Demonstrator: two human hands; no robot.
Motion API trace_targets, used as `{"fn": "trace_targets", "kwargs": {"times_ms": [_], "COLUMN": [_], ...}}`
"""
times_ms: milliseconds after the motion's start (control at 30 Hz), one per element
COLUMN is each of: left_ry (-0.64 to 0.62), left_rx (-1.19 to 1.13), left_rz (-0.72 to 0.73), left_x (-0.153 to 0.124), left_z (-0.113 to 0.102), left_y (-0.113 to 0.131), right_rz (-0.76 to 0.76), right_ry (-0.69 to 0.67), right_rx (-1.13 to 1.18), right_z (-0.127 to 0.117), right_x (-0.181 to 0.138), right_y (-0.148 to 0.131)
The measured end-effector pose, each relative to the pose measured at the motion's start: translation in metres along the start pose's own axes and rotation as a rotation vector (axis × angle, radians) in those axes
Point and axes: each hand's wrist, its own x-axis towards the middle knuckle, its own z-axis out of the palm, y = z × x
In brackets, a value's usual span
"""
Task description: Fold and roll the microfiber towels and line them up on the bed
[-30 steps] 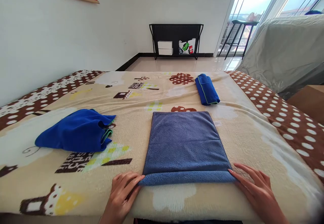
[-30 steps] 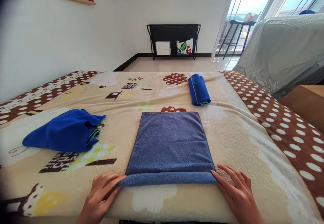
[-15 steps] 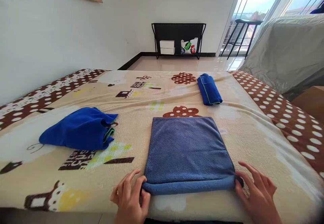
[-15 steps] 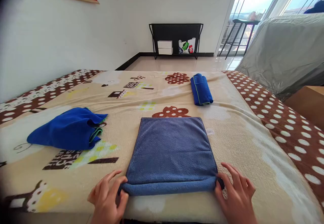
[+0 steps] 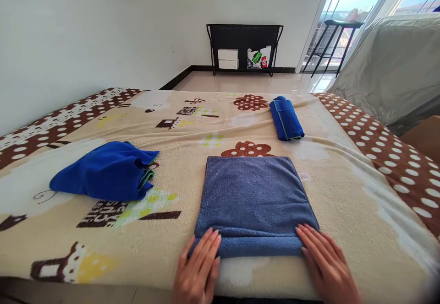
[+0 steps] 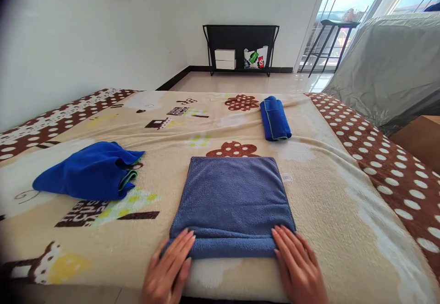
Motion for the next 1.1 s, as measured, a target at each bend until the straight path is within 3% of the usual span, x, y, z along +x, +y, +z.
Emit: {"fn": "trace_targets", "kwargs": {"times_ms": [67, 167, 333, 433, 600, 733, 833, 900, 967, 1100], "left_ry": [0.019, 0.081, 0.01, -0.059, -0.044, 0.026, 0.016, -0.02, -0.045, -0.041], "left_rx": [0.068, 0.095, -0.103, -0.072, 0.066, 0.055, -0.088, -0.129, -0.116, -0.068], "left_rz": [-0.092, -0.149, 0.152, 0.122, -0.073, -0.141, 0.021, 0.106, 0.108, 0.003], "left_x": [-0.008, 0.002, 0.041, 0.041, 0.008, 0.014, 0.037, 0.049, 0.049, 0.029], "left_z": [-0.006, -0.002, 0.018, 0.02, 0.003, 0.0, 0.008, 0.013, 0.016, 0.009], "left_y": [-0.006, 0.011, 0.053, 0.047, 0.007, 0.019, 0.044, 0.054, 0.051, 0.022], "right_rz": [0.086, 0.104, -0.145, -0.087, 0.105, 0.081, -0.08, -0.108, -0.047, 0.139], "right_ry": [0.012, 0.057, 0.066, -0.008, -0.027, 0.027, -0.015, -0.078, -0.118, -0.102], "right_rx": [-0.047, -0.023, 0.14, 0.082, -0.079, -0.039, 0.049, 0.039, -0.021, -0.136], "right_z": [-0.007, -0.006, 0.009, 0.008, -0.009, -0.013, -0.007, -0.002, 0.0, -0.003], "right_x": [-0.009, -0.003, 0.035, 0.035, -0.003, 0.002, 0.027, 0.038, 0.038, 0.014], "right_y": [0.007, -0.016, -0.07, -0.056, 0.001, -0.013, -0.041, -0.048, -0.041, -0.009]}}
